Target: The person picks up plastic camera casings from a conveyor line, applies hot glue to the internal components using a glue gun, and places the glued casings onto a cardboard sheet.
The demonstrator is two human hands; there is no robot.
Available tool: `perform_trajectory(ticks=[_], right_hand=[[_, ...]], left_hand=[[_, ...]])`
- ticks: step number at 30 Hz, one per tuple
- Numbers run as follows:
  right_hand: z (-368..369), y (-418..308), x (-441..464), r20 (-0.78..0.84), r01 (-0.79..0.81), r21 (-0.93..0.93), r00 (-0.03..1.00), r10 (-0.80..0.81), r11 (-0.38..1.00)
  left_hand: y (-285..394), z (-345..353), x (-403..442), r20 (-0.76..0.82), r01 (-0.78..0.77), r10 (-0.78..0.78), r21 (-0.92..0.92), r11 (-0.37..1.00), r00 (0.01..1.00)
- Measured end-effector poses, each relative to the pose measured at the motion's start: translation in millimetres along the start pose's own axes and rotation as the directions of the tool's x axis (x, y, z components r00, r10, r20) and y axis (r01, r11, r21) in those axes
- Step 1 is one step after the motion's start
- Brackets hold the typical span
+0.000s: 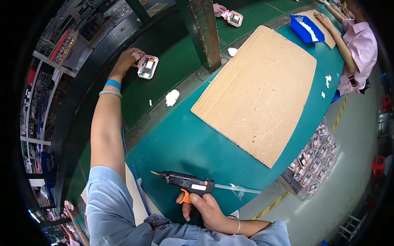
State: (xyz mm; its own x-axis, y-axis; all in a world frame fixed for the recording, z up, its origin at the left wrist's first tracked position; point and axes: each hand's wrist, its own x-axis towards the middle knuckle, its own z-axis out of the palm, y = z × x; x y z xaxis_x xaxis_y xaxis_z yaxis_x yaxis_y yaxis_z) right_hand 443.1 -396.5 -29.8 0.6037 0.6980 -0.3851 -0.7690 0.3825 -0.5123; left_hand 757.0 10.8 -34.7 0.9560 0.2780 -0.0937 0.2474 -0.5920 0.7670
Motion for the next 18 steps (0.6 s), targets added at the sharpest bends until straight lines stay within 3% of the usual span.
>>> perform_trajectory(ticks=[4, 8, 14, 18], right_hand=[[1.0, -0.7, -1.0, 0.015, 0.011, -0.021, 1.0, -0.011, 1.0], [0.1, -1.3, -1.0, 0.034, 0.011, -0.039, 0.999, -0.01, 0.999], [2.7, 0.9, -4.9, 0.056, 0.016, -0.063, 0.998, -0.013, 0.998], [8.3, 4.7, -6.3, -0.02, 0.125, -0.113, 0.992, -0.128, 0.986]], left_hand=[[8.7, -2.4, -27.4, -0.009, -0.014, 0.014, -0.01, 1.0, 1.0], [23.7, -10.7, -81.1, -0.013, -0.068, 0.068, -0.307, 0.949, 0.998], [46.8, -33.3, -181.2, -0.142, -0.05, -0.015, -0.444, 0.895, 0.99], [60.8, -39.7, -251.9, -0.151, -0.031, -0.064, -0.558, 0.829, 0.987]])
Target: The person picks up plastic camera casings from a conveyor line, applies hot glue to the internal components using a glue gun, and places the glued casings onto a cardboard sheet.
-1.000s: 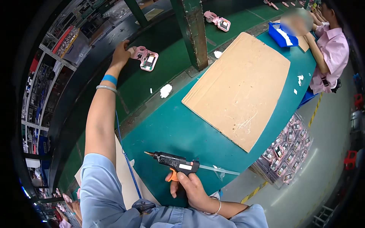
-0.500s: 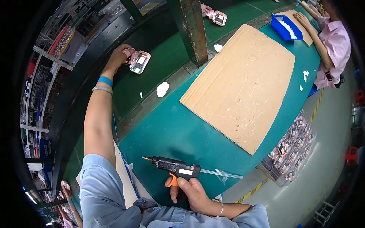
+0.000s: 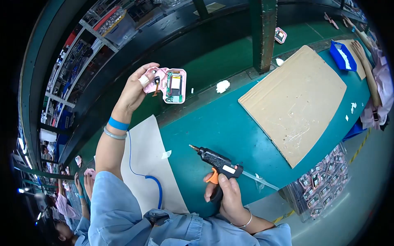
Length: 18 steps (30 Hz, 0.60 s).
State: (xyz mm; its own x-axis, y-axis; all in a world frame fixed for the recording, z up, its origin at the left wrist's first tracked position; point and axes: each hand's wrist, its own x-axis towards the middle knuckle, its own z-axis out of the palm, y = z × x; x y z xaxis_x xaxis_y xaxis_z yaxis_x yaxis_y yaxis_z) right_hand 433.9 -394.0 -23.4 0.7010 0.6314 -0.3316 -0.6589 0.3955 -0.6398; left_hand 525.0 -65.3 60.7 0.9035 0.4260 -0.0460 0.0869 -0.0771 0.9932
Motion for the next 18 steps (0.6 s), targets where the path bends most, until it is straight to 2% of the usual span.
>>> perform_trajectory(ticks=[3, 5, 11, 15, 18], right_hand=[[-5.2, 4.9, -0.2, 0.045, 0.004, -0.021, 0.999, -0.003, 1.0], [-3.5, 4.9, -1.3, 0.068, 0.025, 0.029, 0.997, -0.027, 0.999], [0.0, 11.5, -1.9, 0.028, 0.12, -0.06, 0.993, -0.118, 0.991], [-3.2, 16.4, -2.1, 0.057, 0.16, -0.03, 0.986, -0.159, 0.987], [-1.9, 16.8, -0.9, 0.056, 0.192, -0.087, 0.981, -0.188, 0.977]], left_hand=[[0.1, -8.0, -41.7, 0.014, -0.004, 0.005, -0.047, 0.999, 1.0], [-1.4, -12.3, -65.4, 0.061, -0.008, 0.014, -0.095, 0.995, 0.998], [-16.2, -19.3, -123.6, 0.034, -0.014, 0.019, -0.154, 0.988, 0.999], [-36.8, -31.9, -156.0, -0.086, -0.036, 0.036, 0.008, 0.999, 0.996], [-50.4, -42.7, -182.6, -0.11, -0.049, 0.047, -0.014, 0.999, 0.993]])
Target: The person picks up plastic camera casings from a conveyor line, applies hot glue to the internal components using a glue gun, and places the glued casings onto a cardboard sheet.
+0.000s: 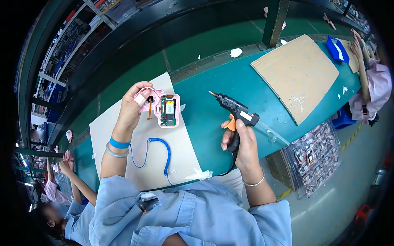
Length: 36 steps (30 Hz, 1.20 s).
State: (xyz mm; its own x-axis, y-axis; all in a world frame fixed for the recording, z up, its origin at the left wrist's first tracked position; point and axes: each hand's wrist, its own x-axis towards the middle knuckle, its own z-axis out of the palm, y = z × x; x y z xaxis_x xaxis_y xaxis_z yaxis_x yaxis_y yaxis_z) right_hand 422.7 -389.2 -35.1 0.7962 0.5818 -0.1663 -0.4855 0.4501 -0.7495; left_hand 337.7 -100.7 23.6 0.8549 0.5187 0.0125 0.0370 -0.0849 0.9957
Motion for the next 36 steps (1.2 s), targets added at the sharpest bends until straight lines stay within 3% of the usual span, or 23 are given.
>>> perform_trajectory(ticks=[8, 12, 17, 20, 27, 36], right_hand=[[28.8, 4.0, 4.6, -0.059, 0.013, -0.269, 0.998, -0.03, 0.963], [59.0, -1.0, 9.2, 0.071, 0.039, -0.339, 0.997, -0.015, 0.94], [97.1, 7.0, 15.4, 0.273, 0.065, -0.515, 0.958, 0.091, 0.855], [108.4, 24.4, 17.1, 0.315, 0.062, -0.54, 0.94, 0.133, 0.839], [116.2, 38.7, 18.4, 0.374, 0.063, -0.621, 0.9, 0.224, 0.781], [117.2, 38.3, 19.9, 0.364, 0.092, -0.666, 0.906, 0.215, 0.741]], left_hand=[[-23.5, -34.7, -59.5, -0.17, 0.039, -0.052, -0.08, 0.996, 0.984], [-39.9, -41.7, -68.0, -0.203, 0.225, -0.276, -0.242, 0.944, 0.94], [-38.3, -47.5, -80.9, -0.075, 0.118, -0.152, -0.345, 0.931, 0.986], [-38.4, -53.1, -81.8, -0.075, 0.084, -0.123, -0.397, 0.914, 0.99], [-39.8, -55.7, -83.0, -0.055, 0.039, -0.066, -0.398, 0.917, 0.996], [-35.7, -50.2, -85.0, -0.052, 0.051, -0.073, -0.344, 0.938, 0.996]])
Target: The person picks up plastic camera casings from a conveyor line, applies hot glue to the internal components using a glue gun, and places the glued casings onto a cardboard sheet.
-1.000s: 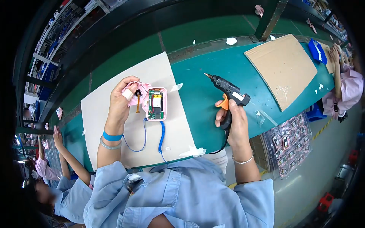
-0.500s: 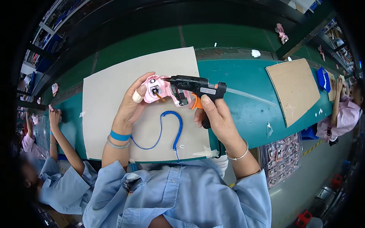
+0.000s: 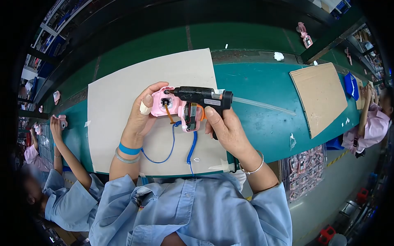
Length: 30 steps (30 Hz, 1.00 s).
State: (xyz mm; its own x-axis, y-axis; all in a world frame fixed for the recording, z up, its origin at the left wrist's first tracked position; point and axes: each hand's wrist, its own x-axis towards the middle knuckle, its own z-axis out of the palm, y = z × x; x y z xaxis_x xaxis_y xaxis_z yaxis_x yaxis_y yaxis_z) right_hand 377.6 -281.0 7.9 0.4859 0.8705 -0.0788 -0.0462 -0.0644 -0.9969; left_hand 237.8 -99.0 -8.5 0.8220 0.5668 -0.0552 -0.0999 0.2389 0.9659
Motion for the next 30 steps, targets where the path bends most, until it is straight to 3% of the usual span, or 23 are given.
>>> perform_trajectory(ticks=[22, 26, 30], right_hand=[[-3.0, 11.4, 3.8, -0.017, 0.034, -0.129, 0.999, -0.036, 0.991], [-3.6, 11.1, 3.8, -0.019, 0.009, -0.13, 1.0, -0.012, 0.991], [-1.3, 9.6, 3.4, -0.052, 0.025, -0.121, 0.998, -0.031, 0.992]], left_hand=[[0.8, 3.3, -1.6, -0.013, 0.027, -0.027, 0.029, 0.999, 1.0], [-3.3, 0.3, -0.8, 0.013, 0.008, -0.006, -0.085, 0.996, 1.0], [-4.1, 0.6, -0.4, 0.015, 0.0, 0.001, -0.075, 0.997, 1.0]])
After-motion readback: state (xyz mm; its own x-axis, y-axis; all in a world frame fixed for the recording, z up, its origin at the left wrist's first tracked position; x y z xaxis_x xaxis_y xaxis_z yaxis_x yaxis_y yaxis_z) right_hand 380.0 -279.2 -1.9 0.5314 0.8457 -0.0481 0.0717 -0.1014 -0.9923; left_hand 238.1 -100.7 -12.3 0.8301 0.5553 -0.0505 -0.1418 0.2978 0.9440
